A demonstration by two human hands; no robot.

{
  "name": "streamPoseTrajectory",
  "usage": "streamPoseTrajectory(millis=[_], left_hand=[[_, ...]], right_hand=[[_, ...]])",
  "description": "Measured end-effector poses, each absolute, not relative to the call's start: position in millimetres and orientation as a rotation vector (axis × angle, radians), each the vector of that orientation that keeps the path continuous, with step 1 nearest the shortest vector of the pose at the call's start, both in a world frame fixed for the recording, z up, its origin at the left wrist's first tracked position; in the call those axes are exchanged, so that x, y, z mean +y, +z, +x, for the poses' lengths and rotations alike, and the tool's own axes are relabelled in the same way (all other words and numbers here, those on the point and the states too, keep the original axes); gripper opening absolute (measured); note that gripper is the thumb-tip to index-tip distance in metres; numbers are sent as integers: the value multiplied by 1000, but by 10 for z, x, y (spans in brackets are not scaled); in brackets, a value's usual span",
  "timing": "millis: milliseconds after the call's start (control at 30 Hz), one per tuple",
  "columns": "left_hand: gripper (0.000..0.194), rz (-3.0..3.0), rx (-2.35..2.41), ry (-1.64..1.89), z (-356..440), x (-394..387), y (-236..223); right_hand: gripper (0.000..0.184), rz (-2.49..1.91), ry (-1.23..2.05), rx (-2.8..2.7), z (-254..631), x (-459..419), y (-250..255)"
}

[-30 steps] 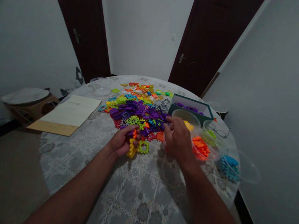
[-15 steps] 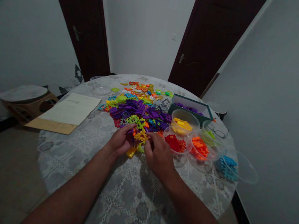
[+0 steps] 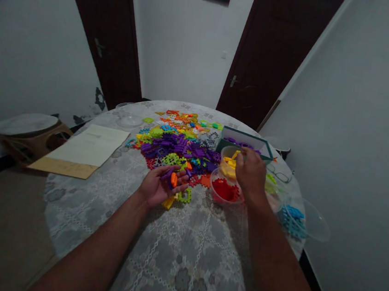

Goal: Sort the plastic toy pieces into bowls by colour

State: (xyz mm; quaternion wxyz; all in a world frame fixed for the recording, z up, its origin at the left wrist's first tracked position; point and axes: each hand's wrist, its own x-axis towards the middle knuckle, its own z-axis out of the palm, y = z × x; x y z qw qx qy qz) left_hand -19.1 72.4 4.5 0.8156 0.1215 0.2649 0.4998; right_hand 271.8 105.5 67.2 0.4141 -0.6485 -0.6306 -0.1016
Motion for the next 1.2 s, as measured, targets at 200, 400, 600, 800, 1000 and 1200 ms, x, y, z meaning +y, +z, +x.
streamPoseTrajectory(millis=[200, 400, 600, 800, 1000, 1200], left_hand=[[30, 323, 523, 1006, -175, 722, 30], [35, 359, 536, 1027, -173, 742, -28], [37, 357, 531, 1019, -186, 756, -41], [31, 341, 549, 963, -185, 728, 18], [18, 330, 655, 972, -194, 730, 9], [20, 455, 679, 1042, -145, 696, -36]], right_hand=[[25, -1250, 122, -2046, 1863, 476, 423], [39, -1343, 300, -2304, 1356, 271, 291], [37, -1370, 303, -2261, 1420, 297, 316], [34, -1198, 434, -2128, 1693, 186, 443], [35, -1475, 3, -1959, 2368, 229, 556], [43, -1775, -552, -1754, 3224, 380, 278]])
